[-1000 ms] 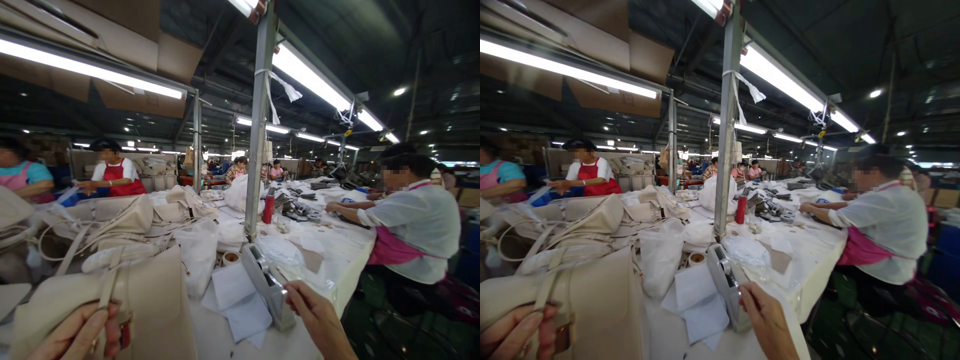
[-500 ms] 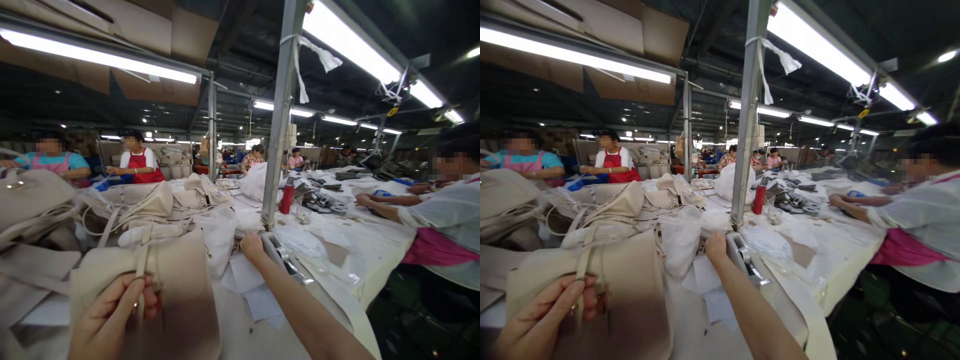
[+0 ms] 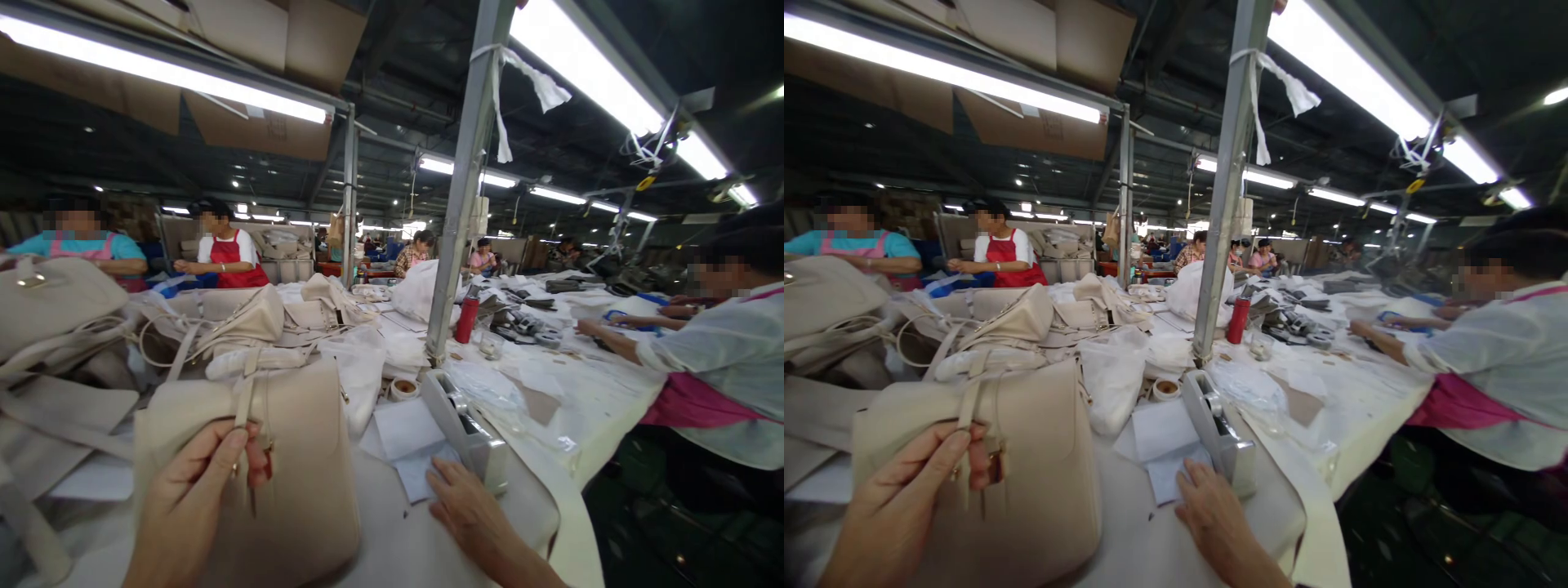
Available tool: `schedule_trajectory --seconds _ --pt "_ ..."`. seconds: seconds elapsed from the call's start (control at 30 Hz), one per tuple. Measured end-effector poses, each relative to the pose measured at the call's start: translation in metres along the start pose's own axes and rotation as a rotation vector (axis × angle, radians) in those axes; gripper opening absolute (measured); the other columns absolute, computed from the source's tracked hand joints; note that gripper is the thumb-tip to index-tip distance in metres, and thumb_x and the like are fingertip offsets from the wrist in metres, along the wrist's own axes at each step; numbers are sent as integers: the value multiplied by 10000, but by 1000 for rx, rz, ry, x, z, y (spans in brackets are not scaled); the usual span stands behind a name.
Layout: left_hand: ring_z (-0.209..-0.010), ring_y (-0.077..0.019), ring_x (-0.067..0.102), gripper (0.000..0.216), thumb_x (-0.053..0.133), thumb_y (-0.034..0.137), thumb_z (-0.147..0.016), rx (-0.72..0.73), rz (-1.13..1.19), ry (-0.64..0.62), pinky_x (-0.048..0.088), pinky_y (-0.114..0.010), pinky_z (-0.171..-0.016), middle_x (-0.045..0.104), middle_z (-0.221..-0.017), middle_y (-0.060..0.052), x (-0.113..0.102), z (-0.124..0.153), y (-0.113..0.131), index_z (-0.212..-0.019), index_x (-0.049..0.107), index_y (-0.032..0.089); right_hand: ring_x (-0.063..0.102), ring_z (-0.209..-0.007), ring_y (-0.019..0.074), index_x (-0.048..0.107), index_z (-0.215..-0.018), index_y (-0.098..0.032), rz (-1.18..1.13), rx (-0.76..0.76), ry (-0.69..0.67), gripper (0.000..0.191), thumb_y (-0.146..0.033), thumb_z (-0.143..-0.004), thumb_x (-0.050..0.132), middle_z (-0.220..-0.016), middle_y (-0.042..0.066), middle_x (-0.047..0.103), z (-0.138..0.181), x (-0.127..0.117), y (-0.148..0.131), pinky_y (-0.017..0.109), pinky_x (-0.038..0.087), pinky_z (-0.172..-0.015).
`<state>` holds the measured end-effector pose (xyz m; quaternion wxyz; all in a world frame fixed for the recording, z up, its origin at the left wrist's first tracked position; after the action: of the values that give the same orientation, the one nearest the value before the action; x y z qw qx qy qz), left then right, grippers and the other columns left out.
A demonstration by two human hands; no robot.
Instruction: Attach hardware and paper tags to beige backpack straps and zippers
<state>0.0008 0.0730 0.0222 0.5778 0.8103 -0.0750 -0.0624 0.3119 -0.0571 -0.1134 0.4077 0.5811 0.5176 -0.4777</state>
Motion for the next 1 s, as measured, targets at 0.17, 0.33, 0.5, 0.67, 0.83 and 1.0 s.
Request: schedule_trajectory --seconds 0.17,0.33,0.5,0.67,0.83,1.0 --pt "-631 -179 624 313 636 525 -787 30 5 17 506 -266 -683 621 -557 25 1 -1 9 -798 649 212 649 -883 209 683 -861 -197 -20 -90 160 208 -45 -851 541 -963 43 723 -2 1 -4 318 474 -788" --pt "-618 -161 616 281 622 492 -817 47 37 -9 484 -269 -729 599 -543 46 5 -4 11 -842 647 214 659 -806 182 653 -858 -200 -135 -15 149 161 -210 -929 508 -882 38 703 -12 -19 -3 275 484 -721" --pt "-606 -157 606 287 618 500 -820 32 48 -15 472 -265 -694 605 -555 43 6 -5 10 -847 640 215 614 -1100 287 676 -1060 -165 -156 -13 38 268 -255 -808 664 -1216 135 660 -17 -6 -5 390 489 -941" --pt "-626 -165 605 280 611 497 -827 32 60 -18 467 -270 -683 605 -569 39 8 -6 7 -855 636 219 599 -1128 286 643 -1157 -157 -168 35 46 305 -265 -885 557 -1241 151 641 -21 -2 -6 409 482 -964" --pt "-637 -168 597 262 601 476 -843 40 81 -17 464 -281 -693 596 -570 38 8 -8 5 -855 630 216 652 -931 246 691 -909 -184 -136 100 10 195 -213 -901 498 -999 104 678 -37 -3 -12 334 493 -793" --pt "-648 -181 592 278 605 464 -846 -10 152 -67 477 -303 -666 607 -601 14 10 -8 4 -871 637 189 632 -748 167 620 -721 -181 -514 111 51 142 -178 -828 525 -796 40 650 -55 -3 4 268 450 -684"
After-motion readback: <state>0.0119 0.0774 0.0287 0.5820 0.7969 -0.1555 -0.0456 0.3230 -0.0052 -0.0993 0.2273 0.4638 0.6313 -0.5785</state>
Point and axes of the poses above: each hand's wrist, its own z-axis away from the middle knuckle, its own x-axis out of the palm, y = z × x, the point moved 9 cm from there along -z, towards the middle knuckle
